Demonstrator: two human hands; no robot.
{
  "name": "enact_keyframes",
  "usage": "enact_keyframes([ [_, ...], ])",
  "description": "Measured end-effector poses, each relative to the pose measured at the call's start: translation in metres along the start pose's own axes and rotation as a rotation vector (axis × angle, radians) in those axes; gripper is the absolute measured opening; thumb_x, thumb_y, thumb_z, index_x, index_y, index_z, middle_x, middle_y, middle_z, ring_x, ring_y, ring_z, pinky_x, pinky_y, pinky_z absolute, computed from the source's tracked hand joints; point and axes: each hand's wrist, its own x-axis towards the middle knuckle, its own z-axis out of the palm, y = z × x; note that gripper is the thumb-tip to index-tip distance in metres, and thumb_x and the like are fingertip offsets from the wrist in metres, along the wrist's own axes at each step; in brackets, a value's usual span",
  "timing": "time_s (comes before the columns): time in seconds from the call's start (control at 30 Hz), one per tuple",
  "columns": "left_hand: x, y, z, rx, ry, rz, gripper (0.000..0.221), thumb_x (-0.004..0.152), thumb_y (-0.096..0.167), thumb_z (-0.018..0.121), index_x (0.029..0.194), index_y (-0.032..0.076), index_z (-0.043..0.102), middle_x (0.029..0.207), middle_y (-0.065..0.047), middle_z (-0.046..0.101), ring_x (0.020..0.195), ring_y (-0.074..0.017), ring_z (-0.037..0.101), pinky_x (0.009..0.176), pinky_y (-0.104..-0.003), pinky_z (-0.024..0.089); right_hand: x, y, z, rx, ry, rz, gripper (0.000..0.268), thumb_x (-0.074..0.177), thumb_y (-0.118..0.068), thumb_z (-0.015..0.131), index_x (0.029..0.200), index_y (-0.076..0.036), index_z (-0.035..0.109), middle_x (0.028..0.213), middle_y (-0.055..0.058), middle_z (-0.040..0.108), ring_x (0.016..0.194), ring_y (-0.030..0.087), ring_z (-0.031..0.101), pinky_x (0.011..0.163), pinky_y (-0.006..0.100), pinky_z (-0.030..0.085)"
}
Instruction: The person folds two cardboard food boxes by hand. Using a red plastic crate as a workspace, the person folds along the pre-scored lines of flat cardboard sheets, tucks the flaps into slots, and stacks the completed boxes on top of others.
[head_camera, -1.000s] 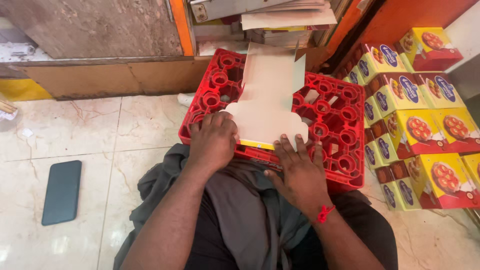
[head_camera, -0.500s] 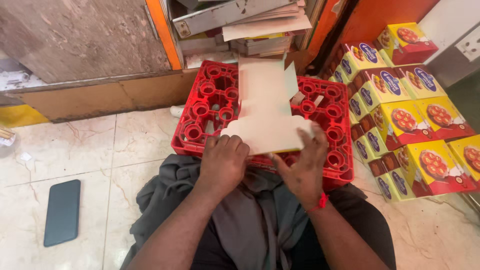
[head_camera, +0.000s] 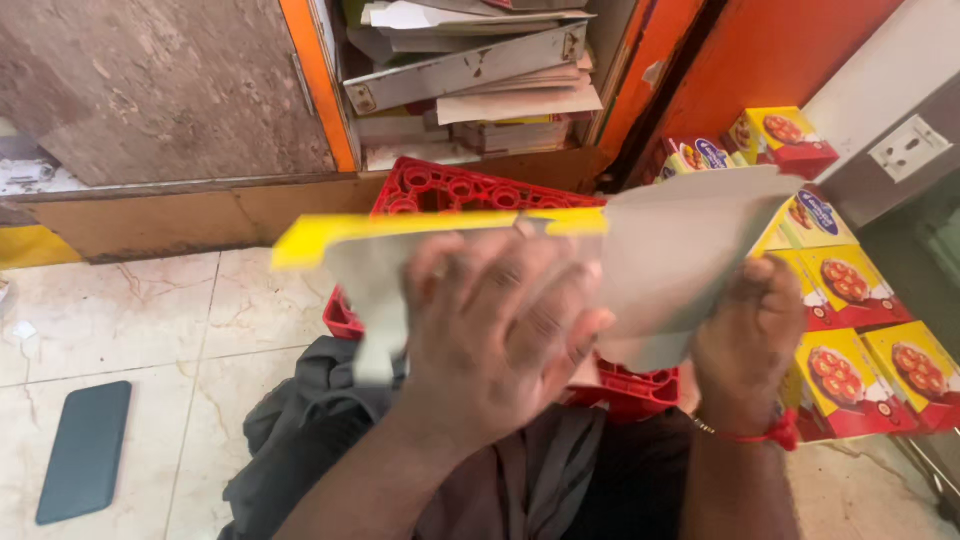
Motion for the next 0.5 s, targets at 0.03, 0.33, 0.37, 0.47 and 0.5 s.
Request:
enact_keyframes([
  [0.03, 0.013, -0.008, -0.004, 0.026, 0.026, -0.034, 0.051, 0.101, 0.044, 0.073, 0.136, 0.01, 0.056, 0.139, -0.009, 0.057, 0.133, -0.0301, 0.053, 0.112, -0.056, 0.033, 0.016, -0.004, -0.006, -0.165, 0.065, -0.079, 0.06, 0.125, -0.049, 0.043, 0.102, 0.004, 0.06, 0.088, 0.005, 0.064, 0.079, 0.008, 0.057, 0.07, 0.026, 0.047],
  [0.33, 0.008, -0.061, 0.019, -0.336, -0.89, -0.563, 0.057, 0.088, 0.05, 0.068, 0.135, 0.018, 0.061, 0.118, -0.012, 0.072, 0.11, -0.0326, 0.068, 0.092, -0.052, 0.051, 0.019, -0.018, 0.041, -0.312, 0.055, -0.041, 0.049, 0.115, -0.044, 0.059, 0.12, 0.003, 0.069, 0.09, 0.015, 0.067, 0.082, 0.019, 0.064, 0.077, 0.034, 0.052],
  [0.37, 0.002, -0.066, 0.025, -0.365, -0.89, -0.553, 0.05, 0.09, 0.045, 0.069, 0.131, 0.018, 0.063, 0.116, -0.011, 0.073, 0.109, -0.0331, 0.069, 0.091, -0.052, 0.052, 0.017, -0.017, 0.048, -0.428, 0.041, -0.168, 0.047, 0.111, -0.04, 0.063, 0.121, 0.006, 0.065, 0.1, 0.02, 0.064, 0.092, 0.028, 0.062, 0.083, 0.04, 0.051],
  [0.47, -0.011, -0.071, 0.046, -0.398, -0.641, -0.522, 0.039, 0.088, 0.024, 0.067, 0.127, 0.017, 0.068, 0.112, -0.007, 0.074, 0.105, -0.0309, 0.071, 0.088, -0.049, 0.055, 0.013, -0.018, 0.065, -0.638, -0.072, -0.426, 0.043, 0.105, -0.027, 0.07, 0.128, 0.008, 0.056, 0.128, 0.027, 0.056, 0.118, 0.045, 0.057, 0.101, 0.054, 0.047],
  [0.5, -0.014, -0.071, 0.052, -0.395, -0.515, -0.514, 0.04, 0.086, 0.016, 0.067, 0.126, 0.017, 0.07, 0.111, -0.006, 0.075, 0.103, -0.0296, 0.072, 0.087, -0.047, 0.057, 0.012, -0.021, 0.068, -0.609, -0.156, -0.424, 0.038, 0.107, -0.023, 0.069, 0.131, 0.004, 0.055, 0.137, 0.026, 0.053, 0.125, 0.046, 0.055, 0.105, 0.054, 0.045],
])
